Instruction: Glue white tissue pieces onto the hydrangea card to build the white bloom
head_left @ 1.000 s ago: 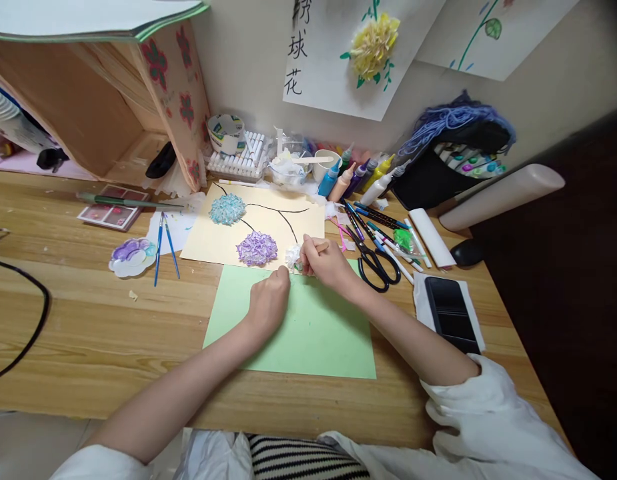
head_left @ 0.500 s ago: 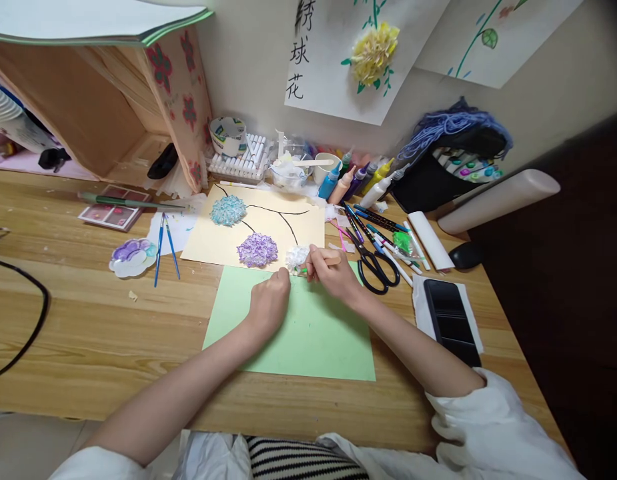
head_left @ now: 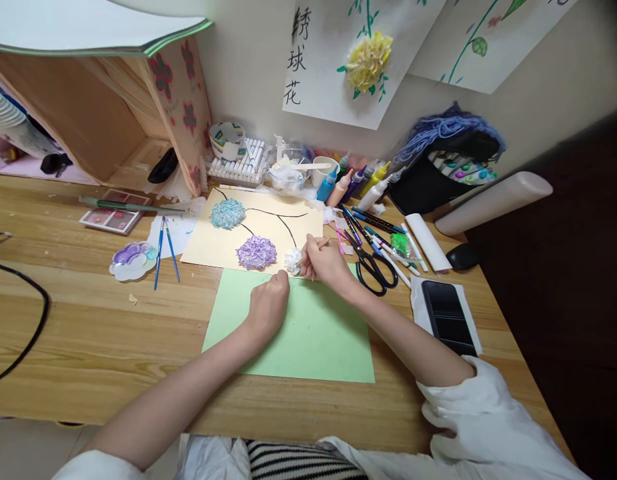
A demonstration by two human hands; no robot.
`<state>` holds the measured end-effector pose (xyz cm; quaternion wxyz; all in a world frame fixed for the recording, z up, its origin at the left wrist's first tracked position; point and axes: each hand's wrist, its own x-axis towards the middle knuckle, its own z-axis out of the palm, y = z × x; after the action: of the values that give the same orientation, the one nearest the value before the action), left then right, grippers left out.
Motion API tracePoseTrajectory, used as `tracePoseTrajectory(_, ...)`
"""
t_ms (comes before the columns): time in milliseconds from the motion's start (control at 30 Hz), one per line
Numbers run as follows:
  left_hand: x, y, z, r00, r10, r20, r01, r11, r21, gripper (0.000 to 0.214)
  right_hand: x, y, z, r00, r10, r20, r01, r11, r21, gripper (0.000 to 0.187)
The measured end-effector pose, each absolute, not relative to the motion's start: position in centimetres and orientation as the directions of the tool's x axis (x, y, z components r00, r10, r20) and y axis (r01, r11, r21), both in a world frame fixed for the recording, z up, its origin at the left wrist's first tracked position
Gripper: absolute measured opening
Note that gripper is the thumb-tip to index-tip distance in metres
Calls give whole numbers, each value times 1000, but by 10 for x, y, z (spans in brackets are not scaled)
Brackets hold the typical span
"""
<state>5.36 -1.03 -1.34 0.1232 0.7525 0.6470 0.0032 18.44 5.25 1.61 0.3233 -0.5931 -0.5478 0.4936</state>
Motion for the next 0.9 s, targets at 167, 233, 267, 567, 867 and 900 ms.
tracePoseTrajectory(167,51,-14,-15,168,976,-139,969,-137,204,27,204,40,33,-77,987,-142,173,-127,-977,47)
tracePoseTrajectory(233,48,-13,-11,182,974,-133,964,-150,220,27,218,29,31,-38,996,-81,80,-77,-994,48)
tracePoseTrajectory(267,46,-11,-6,184,975,-124,961,-152,230,27,224,24,26,-13,998,-66,28,-65,-997,48)
tracePoseTrajectory(567,38,103,53,77,992,96,966,-98,238,28,238,9,-25,187,968,-169,-292,-110,-950,45)
tracePoseTrajectory(867,59,174,32,147,985,89,958,-165,235,26,238,9,-27,133,981,-144,-323,-94,-942,49)
tracePoseTrajectory(900,60,174,30,142,985,93,956,-161,245,27,238,10,-28,130,981,-143,-330,-94,-939,49)
